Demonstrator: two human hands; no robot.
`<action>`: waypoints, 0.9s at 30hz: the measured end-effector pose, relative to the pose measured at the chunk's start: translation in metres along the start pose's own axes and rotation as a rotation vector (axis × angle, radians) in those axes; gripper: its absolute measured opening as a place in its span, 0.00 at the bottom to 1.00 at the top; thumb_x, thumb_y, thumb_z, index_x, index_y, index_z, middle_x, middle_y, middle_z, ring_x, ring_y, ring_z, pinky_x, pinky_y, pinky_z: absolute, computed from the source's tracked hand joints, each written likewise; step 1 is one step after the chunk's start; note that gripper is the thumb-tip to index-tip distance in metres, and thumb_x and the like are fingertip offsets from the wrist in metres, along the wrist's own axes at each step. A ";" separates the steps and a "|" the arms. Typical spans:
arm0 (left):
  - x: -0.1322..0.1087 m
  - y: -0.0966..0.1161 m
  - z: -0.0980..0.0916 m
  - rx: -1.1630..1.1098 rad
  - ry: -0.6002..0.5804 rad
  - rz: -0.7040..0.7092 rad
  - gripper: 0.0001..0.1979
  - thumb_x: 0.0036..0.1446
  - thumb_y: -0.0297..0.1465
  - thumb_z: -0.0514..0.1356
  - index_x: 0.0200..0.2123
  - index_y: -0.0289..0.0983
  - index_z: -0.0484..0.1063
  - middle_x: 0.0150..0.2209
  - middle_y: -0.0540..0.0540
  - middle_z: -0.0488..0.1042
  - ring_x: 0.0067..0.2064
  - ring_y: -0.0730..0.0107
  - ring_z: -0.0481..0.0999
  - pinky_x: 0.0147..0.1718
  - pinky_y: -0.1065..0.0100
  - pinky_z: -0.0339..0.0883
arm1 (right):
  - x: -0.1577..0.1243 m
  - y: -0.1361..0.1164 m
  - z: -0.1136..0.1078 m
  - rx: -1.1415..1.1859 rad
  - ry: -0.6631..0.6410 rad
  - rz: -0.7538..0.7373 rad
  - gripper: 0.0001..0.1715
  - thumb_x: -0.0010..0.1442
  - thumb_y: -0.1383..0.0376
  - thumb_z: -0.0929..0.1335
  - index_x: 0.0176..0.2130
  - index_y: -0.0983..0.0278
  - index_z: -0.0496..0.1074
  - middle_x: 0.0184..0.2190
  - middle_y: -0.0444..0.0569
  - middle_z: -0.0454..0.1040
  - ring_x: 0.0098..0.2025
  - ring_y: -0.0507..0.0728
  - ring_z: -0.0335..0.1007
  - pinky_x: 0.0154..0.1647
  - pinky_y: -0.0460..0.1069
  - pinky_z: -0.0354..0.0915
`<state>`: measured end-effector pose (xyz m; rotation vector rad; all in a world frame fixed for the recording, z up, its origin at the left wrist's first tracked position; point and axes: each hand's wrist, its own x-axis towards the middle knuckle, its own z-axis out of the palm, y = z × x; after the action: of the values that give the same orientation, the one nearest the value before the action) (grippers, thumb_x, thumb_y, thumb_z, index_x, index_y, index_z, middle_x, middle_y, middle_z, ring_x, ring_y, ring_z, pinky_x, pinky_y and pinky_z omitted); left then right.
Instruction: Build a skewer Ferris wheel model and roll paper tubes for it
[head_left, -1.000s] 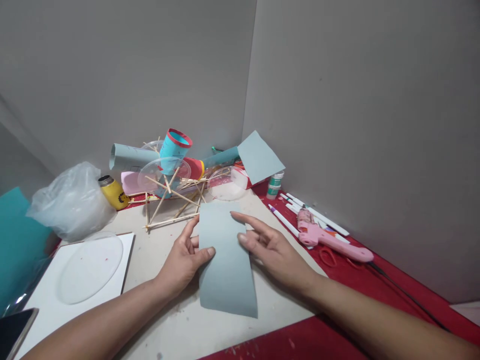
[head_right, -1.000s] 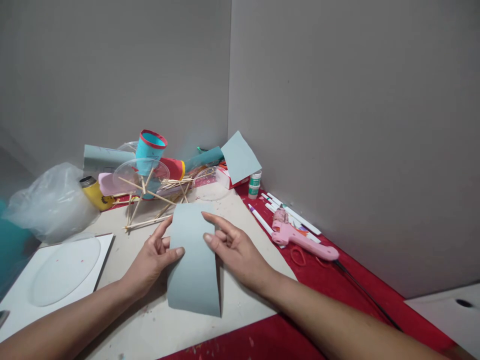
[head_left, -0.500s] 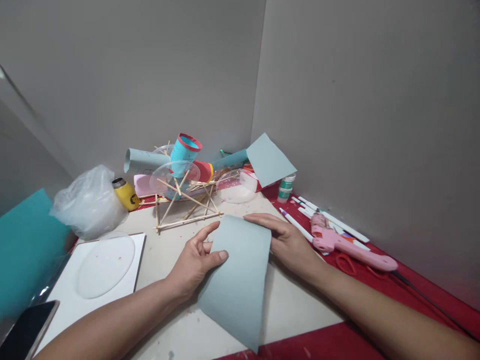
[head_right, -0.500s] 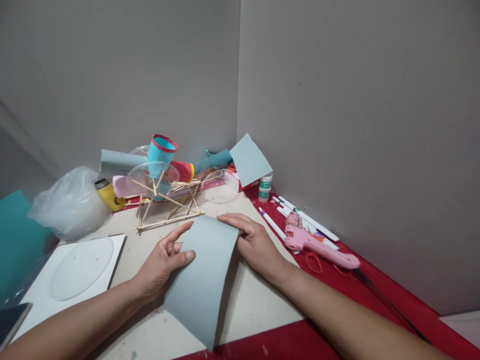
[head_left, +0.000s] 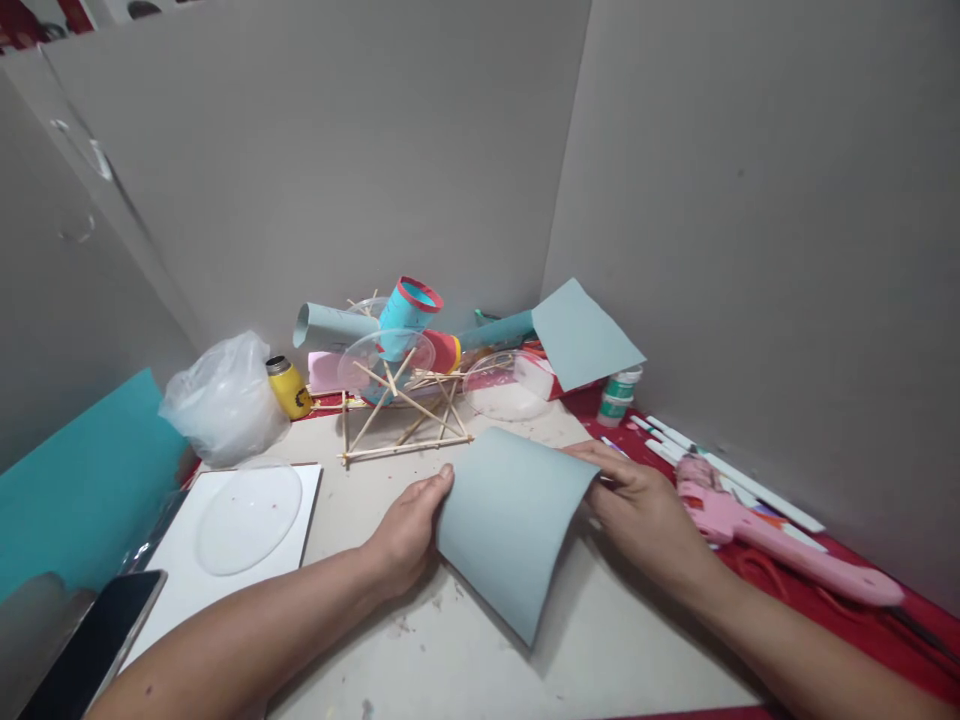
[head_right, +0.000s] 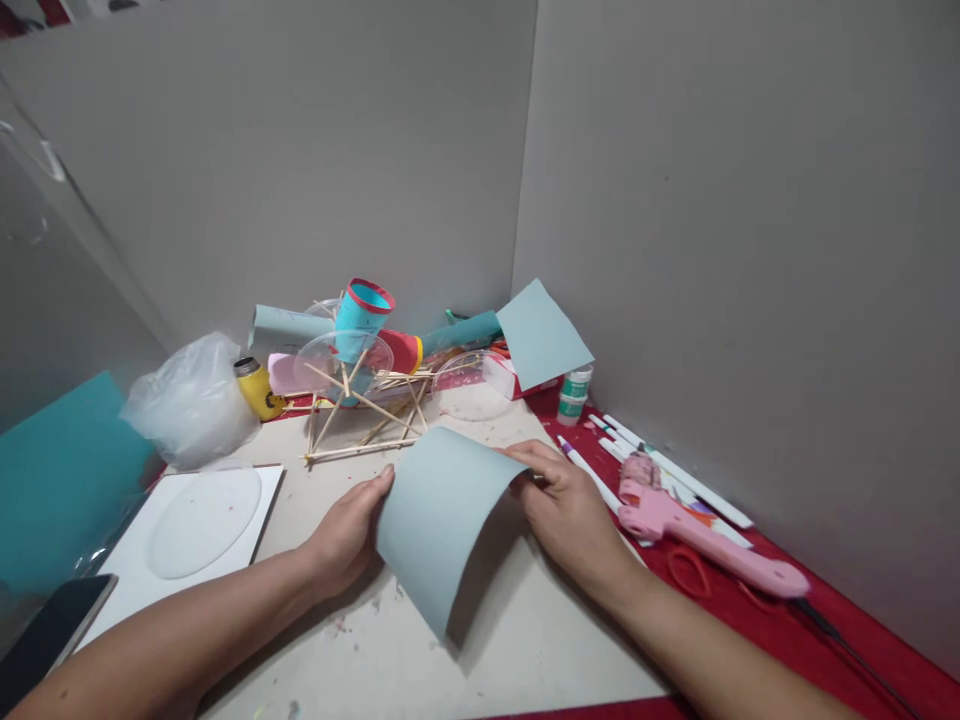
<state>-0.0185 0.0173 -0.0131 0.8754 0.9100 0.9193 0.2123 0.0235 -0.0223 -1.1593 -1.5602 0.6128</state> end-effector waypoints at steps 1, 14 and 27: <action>0.002 -0.001 -0.001 -0.023 0.029 -0.028 0.25 0.52 0.51 0.63 0.35 0.32 0.74 0.26 0.48 0.74 0.28 0.72 0.70 0.30 0.72 0.62 | 0.000 -0.001 0.000 0.008 0.016 0.003 0.12 0.52 0.67 0.65 0.30 0.61 0.79 0.35 0.50 0.77 0.36 0.58 0.73 0.37 0.50 0.68; 0.013 -0.014 -0.020 0.186 -0.323 -0.374 0.20 0.49 0.41 0.57 0.28 0.26 0.73 0.18 0.38 0.72 0.22 0.57 0.77 0.18 0.66 0.69 | -0.006 -0.017 -0.008 0.006 0.223 -0.171 0.10 0.51 0.68 0.69 0.33 0.56 0.80 0.35 0.45 0.77 0.37 0.55 0.74 0.37 0.47 0.69; 0.021 -0.013 -0.020 0.150 -0.441 -0.541 0.31 0.53 0.55 0.51 0.25 0.30 0.73 0.13 0.42 0.69 0.16 0.58 0.75 0.11 0.68 0.66 | -0.010 -0.008 -0.021 -0.248 0.330 -0.363 0.24 0.55 0.71 0.68 0.47 0.47 0.78 0.44 0.42 0.76 0.44 0.56 0.73 0.47 0.51 0.66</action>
<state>-0.0267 0.0364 -0.0377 0.8526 0.7745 0.1795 0.2288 0.0072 -0.0130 -1.0569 -1.5317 -0.0143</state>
